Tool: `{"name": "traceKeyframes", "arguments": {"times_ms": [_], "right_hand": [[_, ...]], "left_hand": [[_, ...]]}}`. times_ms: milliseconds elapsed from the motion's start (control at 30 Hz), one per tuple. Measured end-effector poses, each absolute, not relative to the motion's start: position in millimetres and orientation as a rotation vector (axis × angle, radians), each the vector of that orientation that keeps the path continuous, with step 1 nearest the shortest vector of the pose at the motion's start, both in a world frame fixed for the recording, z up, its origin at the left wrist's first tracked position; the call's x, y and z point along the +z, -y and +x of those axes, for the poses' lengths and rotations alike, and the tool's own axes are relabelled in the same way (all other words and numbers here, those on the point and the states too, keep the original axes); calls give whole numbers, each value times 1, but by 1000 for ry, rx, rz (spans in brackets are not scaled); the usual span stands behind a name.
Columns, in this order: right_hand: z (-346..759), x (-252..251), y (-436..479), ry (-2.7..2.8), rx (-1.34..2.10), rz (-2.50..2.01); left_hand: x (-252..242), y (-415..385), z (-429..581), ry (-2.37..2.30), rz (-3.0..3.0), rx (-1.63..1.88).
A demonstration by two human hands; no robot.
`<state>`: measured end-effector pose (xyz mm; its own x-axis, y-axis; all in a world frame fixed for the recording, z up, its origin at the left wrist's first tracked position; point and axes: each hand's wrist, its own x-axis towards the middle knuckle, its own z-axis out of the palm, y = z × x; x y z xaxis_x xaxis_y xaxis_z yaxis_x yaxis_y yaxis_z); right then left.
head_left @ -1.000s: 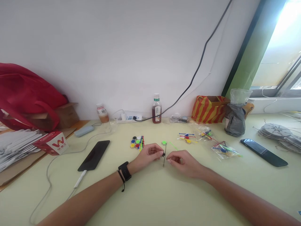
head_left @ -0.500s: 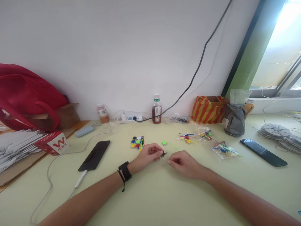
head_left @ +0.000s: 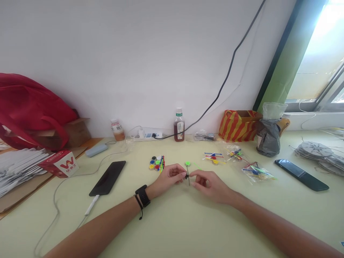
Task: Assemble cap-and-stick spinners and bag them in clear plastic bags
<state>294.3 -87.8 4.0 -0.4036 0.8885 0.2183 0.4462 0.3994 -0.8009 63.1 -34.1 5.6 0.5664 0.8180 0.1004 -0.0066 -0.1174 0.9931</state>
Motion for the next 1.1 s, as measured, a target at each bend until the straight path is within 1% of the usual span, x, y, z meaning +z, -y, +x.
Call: {"name": "traceKeyframes", "arguments": {"times_ms": [167, 367, 500, 567, 633, 700, 767, 833, 933, 1100], "right_hand": [[294, 8, 92, 1995, 859, -1096], [296, 6, 87, 2159, 523, -1299], [298, 1, 87, 2099, 608, -1214], [298, 2, 89, 2161, 576, -1116], [297, 3, 92, 2265, 447, -1044], [296, 5, 92, 2341, 274, -1068], [296, 6, 90, 2350, 125, -1193], [299, 6, 86, 2310, 61, -1335], [302, 5, 82, 2209, 134, -1407], [301, 2, 86, 2214, 258, -1295]], "left_hand": [[5, 34, 63, -709, 1530, 805], [5, 35, 64, -719, 1521, 807], [7, 35, 64, -704, 1529, 804], [8, 35, 64, -690, 1535, 800], [9, 35, 64, -678, 1541, 794], [10, 36, 64, -677, 1542, 789], [9, 36, 64, -690, 1540, 794], [8, 35, 64, -710, 1535, 800], [7, 35, 64, -721, 1531, 798], [7, 35, 64, -708, 1532, 798]]}}
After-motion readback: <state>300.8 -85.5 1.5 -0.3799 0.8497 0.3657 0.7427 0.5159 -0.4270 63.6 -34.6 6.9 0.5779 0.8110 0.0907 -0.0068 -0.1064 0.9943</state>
